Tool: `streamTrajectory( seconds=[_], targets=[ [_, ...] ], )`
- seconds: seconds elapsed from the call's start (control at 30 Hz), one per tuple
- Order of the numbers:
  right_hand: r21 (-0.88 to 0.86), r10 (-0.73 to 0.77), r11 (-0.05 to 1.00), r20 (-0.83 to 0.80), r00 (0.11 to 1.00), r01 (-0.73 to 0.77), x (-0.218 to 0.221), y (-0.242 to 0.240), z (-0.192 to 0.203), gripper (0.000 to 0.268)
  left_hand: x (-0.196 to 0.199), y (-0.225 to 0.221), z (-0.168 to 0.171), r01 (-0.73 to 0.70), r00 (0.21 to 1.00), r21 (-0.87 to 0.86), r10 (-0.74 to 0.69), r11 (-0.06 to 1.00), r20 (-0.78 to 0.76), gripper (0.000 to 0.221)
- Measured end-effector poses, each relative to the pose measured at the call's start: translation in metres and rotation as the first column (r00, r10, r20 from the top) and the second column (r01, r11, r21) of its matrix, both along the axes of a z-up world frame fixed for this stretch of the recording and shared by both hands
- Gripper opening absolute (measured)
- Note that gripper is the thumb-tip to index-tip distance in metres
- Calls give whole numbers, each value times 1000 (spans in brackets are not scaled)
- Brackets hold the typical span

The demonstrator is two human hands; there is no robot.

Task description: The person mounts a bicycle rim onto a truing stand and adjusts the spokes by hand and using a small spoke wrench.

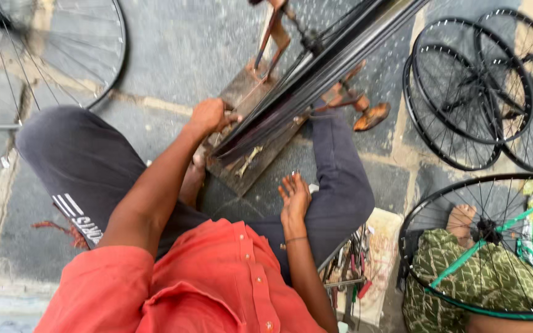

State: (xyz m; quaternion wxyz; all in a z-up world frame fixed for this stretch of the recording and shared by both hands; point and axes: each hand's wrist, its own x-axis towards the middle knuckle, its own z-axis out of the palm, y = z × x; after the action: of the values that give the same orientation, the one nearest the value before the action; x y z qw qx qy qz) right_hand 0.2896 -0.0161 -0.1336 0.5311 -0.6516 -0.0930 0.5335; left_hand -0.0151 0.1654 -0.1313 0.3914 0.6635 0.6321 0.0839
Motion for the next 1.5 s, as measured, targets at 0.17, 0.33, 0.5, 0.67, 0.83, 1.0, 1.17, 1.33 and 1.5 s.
streamTrajectory(
  seconds=[0.17,0.33,0.5,0.67,0.83,1.0,1.17,1.33,1.5],
  targets=[
    [31,16,999,-69,997,-14,-13,9,9,21,0,0,14,-37,999,92,41,995,-36,64],
    [91,131,987,-5,991,-130,-46,15,38,20,2,-1,17,-42,998,74,45,996,-34,69],
    [274,314,879,282,906,-390,-104,16,87,23,2,0,18,-51,998,25,52,998,-41,70],
    [352,235,552,804,546,-756,-148,8,150,22,2,-1,21,-63,997,49,65,997,-37,69],
    [340,156,508,867,472,-791,-170,15,173,35,-1,-5,26,-57,998,100,59,993,-22,64],
    [327,3,458,929,369,-827,-171,23,162,39,0,-6,29,-62,998,83,64,995,-19,65],
    [326,-100,408,945,313,-853,-172,25,156,38,1,-6,28,-59,998,105,61,993,-7,64],
    [342,-148,369,940,308,-864,-173,29,155,39,1,-5,30,-54,998,78,56,995,-19,66],
    [369,-168,347,929,330,-862,-174,34,150,35,1,-5,30,-57,998,82,58,995,-13,67]
  ],
)
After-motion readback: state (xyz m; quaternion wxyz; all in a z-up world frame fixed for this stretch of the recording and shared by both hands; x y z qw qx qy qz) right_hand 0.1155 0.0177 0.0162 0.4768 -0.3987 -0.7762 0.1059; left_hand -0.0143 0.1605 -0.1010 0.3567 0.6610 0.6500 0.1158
